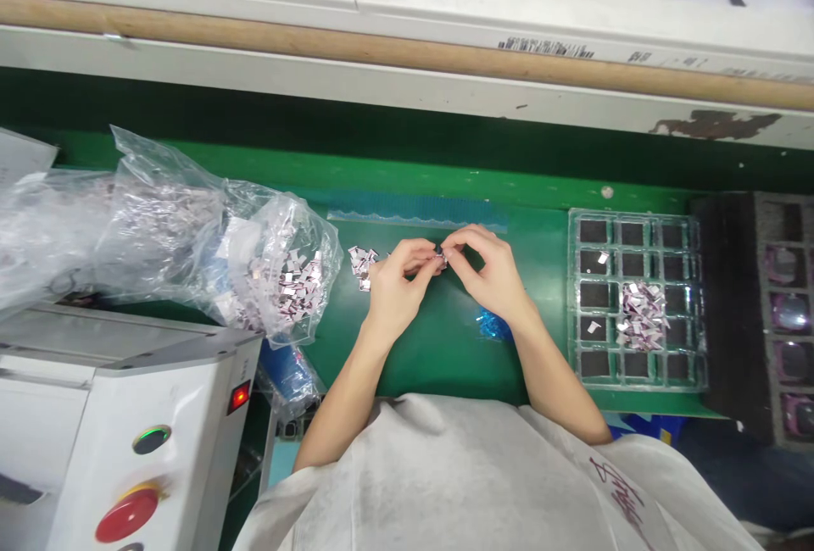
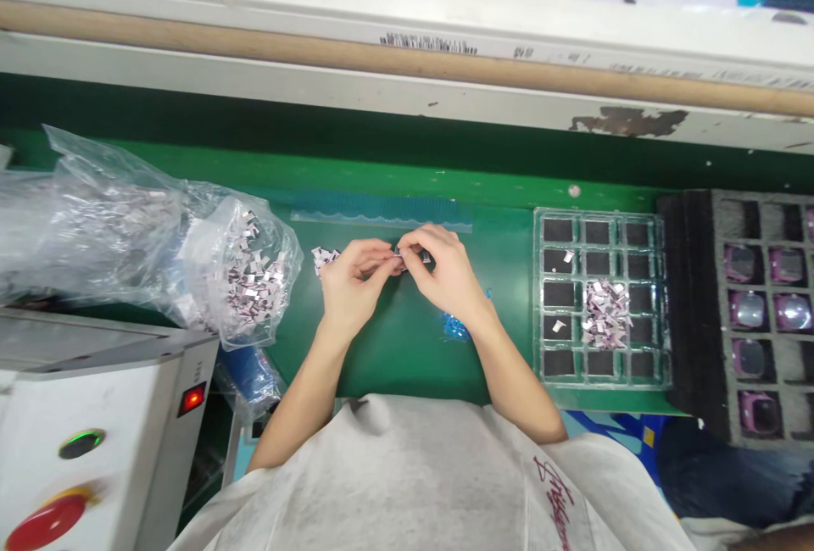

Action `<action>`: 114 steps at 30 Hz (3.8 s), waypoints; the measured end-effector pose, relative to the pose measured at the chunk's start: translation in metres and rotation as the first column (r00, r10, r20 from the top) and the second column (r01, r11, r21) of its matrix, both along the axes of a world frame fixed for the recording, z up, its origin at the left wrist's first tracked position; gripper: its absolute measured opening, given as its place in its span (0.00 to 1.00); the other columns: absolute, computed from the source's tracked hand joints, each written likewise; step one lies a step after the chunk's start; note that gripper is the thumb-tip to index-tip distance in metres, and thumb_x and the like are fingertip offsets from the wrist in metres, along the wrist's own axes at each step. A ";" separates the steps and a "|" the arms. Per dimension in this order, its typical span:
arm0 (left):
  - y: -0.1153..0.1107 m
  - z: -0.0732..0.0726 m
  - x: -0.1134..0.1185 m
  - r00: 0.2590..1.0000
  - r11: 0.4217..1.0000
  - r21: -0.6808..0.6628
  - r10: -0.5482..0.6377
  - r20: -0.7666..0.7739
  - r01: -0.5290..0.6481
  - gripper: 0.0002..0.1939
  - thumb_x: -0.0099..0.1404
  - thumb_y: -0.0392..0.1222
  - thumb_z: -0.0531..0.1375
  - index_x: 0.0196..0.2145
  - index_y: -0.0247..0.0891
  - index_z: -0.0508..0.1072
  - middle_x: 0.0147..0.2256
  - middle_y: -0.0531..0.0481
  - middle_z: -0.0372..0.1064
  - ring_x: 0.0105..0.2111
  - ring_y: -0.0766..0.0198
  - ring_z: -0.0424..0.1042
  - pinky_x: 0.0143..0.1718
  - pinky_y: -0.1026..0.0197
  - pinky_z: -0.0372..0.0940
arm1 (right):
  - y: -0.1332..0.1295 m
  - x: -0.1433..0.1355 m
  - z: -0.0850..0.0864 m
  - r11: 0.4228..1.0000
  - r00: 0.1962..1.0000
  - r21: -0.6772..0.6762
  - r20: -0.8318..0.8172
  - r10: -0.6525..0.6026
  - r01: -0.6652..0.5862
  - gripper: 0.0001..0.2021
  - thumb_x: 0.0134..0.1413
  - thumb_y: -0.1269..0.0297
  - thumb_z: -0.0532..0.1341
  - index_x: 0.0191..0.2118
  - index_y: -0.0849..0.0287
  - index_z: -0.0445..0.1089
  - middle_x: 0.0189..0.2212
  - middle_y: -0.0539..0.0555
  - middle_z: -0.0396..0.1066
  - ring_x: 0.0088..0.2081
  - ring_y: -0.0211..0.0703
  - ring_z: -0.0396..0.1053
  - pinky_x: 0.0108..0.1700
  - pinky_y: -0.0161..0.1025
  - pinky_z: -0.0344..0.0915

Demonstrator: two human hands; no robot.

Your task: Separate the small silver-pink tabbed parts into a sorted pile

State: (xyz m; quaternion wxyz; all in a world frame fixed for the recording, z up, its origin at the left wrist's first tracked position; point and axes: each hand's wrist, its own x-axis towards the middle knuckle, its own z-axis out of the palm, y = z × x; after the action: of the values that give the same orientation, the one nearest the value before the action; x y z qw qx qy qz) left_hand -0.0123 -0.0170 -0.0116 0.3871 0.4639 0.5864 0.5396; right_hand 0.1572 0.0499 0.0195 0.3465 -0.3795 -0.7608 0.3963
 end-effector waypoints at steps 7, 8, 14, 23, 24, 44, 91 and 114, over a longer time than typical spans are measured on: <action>0.000 0.000 0.000 0.999 1.000 -0.011 -0.002 0.044 0.002 0.10 0.70 0.43 0.71 0.46 0.41 0.78 0.39 0.51 0.84 0.37 0.61 0.87 0.42 0.60 0.84 | 0.000 0.000 0.002 1.000 0.999 0.010 0.034 -0.005 0.005 0.06 0.74 0.66 0.61 0.42 0.51 0.74 0.37 0.51 0.79 0.41 0.47 0.76 0.50 0.49 0.69; 0.000 0.000 0.000 0.999 1.000 -0.013 -0.004 0.048 0.004 0.10 0.70 0.42 0.71 0.46 0.41 0.78 0.39 0.50 0.84 0.37 0.61 0.87 0.42 0.60 0.84 | 0.000 0.000 0.002 1.000 0.999 0.016 0.038 0.000 -0.001 0.06 0.74 0.66 0.61 0.42 0.51 0.74 0.37 0.51 0.78 0.41 0.47 0.76 0.50 0.48 0.69; -0.001 0.000 0.000 0.999 1.000 -0.021 -0.013 0.053 0.014 0.10 0.70 0.42 0.71 0.46 0.41 0.78 0.40 0.51 0.84 0.37 0.62 0.87 0.42 0.61 0.84 | 0.001 0.000 -0.002 0.999 0.999 0.033 0.048 0.003 -0.005 0.06 0.74 0.66 0.62 0.42 0.52 0.75 0.37 0.51 0.79 0.42 0.47 0.77 0.50 0.48 0.69; -0.003 -0.001 -0.002 0.995 0.995 -0.070 -0.068 0.068 0.072 0.14 0.69 0.46 0.72 0.48 0.42 0.77 0.40 0.49 0.84 0.36 0.60 0.87 0.42 0.59 0.84 | 0.001 0.004 -0.003 0.982 0.996 -0.176 -0.071 0.059 -0.070 0.18 0.69 0.68 0.63 0.61 0.48 0.74 0.43 0.50 0.80 0.42 0.44 0.76 0.51 0.46 0.73; -0.003 0.001 -0.003 0.994 0.993 -0.076 -0.087 0.064 0.091 0.15 0.69 0.47 0.72 0.49 0.42 0.77 0.40 0.49 0.85 0.36 0.60 0.87 0.42 0.58 0.84 | 0.001 0.005 -0.002 0.978 0.995 -0.191 -0.068 0.077 -0.089 0.20 0.69 0.68 0.63 0.63 0.48 0.72 0.42 0.49 0.79 0.41 0.44 0.74 0.49 0.45 0.73; -0.013 0.029 -0.077 0.498 0.966 -0.205 -0.103 -0.861 -0.155 0.11 0.74 0.40 0.59 0.41 0.39 0.83 0.40 0.39 0.79 0.39 0.45 0.78 0.42 0.48 0.70 | 0.015 0.011 -0.011 0.981 0.928 0.176 0.347 -0.138 0.080 0.07 0.72 0.67 0.60 0.49 0.51 0.75 0.48 0.58 0.79 0.50 0.58 0.73 0.54 0.58 0.68; 0.029 -0.002 -0.001 0.995 0.988 -0.137 -0.063 0.083 0.074 0.06 0.68 0.43 0.70 0.40 0.42 0.80 0.35 0.49 0.85 0.34 0.56 0.87 0.39 0.57 0.83 | 0.032 0.031 -0.007 0.962 0.938 0.137 0.224 -0.264 0.238 0.05 0.71 0.67 0.60 0.44 0.51 0.74 0.50 0.57 0.82 0.54 0.58 0.76 0.59 0.60 0.72; 0.024 0.001 0.004 0.988 0.983 -0.106 -0.142 0.056 0.147 0.05 0.70 0.42 0.69 0.41 0.40 0.81 0.38 0.48 0.86 0.36 0.56 0.87 0.40 0.57 0.83 | 0.018 0.012 -0.007 0.997 0.994 -0.058 0.098 -0.040 0.046 0.06 0.69 0.69 0.63 0.45 0.52 0.76 0.42 0.52 0.82 0.42 0.47 0.80 0.51 0.48 0.75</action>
State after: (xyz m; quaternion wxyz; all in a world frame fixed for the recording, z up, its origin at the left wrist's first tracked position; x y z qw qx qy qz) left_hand -0.0084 0.0071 -0.0103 0.4642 0.4700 0.5705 0.4880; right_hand 0.1688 0.0678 0.0121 0.3061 -0.4248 -0.7562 0.3925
